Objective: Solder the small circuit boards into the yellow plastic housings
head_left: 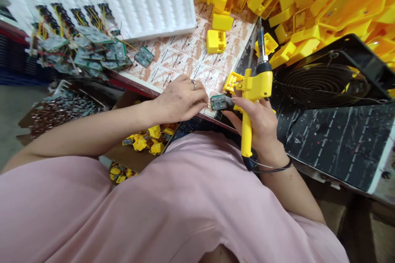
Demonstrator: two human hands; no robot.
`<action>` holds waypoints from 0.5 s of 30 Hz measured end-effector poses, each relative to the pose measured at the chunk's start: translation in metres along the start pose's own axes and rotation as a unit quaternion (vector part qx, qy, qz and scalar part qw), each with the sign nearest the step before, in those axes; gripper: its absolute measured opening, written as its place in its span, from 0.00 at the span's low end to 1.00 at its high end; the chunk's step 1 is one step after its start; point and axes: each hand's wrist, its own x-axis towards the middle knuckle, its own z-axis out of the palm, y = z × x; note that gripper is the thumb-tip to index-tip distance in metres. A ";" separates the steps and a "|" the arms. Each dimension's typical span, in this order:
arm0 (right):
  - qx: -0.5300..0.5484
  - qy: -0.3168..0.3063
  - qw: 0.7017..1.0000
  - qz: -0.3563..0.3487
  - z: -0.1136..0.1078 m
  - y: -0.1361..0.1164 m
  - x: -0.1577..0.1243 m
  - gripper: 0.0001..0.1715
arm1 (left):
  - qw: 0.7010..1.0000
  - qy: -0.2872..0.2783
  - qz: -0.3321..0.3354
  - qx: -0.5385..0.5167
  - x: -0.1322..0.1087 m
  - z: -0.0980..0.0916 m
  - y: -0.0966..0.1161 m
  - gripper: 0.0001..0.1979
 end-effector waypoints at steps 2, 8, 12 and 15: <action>0.014 0.017 1.000 0.019 -0.001 -0.005 -0.002 0.16 | 0.998 0.020 -0.017 -0.054 -0.001 0.000 0.001 0.14; 0.064 0.034 0.997 0.028 0.013 -0.013 0.000 0.16 | 0.987 0.066 -0.045 -0.141 -0.002 0.004 0.006 0.12; 0.069 0.026 0.997 0.023 0.021 -0.017 0.007 0.18 | 0.980 0.075 -0.064 -0.170 -0.002 0.007 0.008 0.11; 0.080 0.039 0.996 0.033 0.024 -0.020 0.010 0.19 | 0.977 0.065 -0.076 -0.190 -0.001 0.007 0.008 0.10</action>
